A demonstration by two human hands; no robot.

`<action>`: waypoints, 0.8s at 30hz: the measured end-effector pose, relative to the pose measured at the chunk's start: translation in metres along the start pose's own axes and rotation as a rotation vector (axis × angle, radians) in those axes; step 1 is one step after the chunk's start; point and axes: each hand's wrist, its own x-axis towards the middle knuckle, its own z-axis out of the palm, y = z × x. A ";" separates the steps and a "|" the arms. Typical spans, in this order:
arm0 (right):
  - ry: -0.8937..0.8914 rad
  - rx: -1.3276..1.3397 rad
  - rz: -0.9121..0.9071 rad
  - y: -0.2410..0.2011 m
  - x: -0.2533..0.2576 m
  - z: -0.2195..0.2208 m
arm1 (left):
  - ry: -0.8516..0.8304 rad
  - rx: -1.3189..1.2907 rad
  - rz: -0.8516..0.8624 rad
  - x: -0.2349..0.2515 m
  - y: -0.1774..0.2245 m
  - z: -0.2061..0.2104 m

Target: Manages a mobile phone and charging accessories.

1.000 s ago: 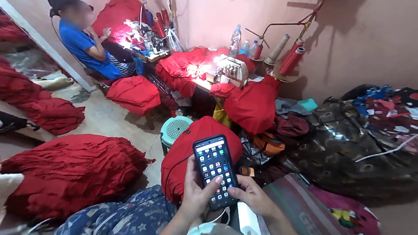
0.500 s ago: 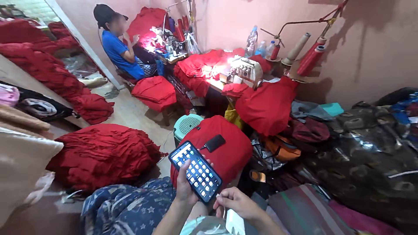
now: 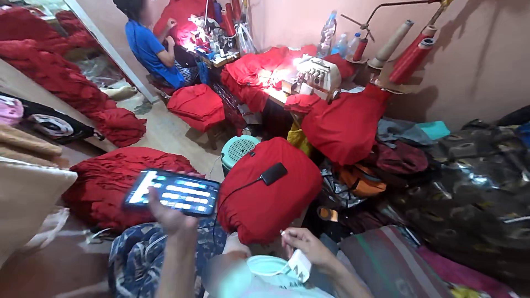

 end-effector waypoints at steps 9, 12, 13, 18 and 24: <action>0.630 0.166 0.087 0.023 0.055 -0.082 | -0.081 -0.022 0.165 0.061 0.039 -0.056; 0.668 0.153 0.214 0.043 0.125 -0.093 | -0.040 -0.009 0.106 0.094 0.032 -0.059; 0.674 0.121 0.260 0.048 0.150 -0.093 | -0.026 -0.016 0.088 0.107 0.030 -0.060; 0.810 -0.005 0.486 0.072 0.273 -0.089 | 0.006 0.037 0.000 0.184 0.015 -0.074; 1.047 -0.136 0.645 0.082 0.337 -0.075 | -0.047 0.525 -0.377 0.260 -0.057 -0.114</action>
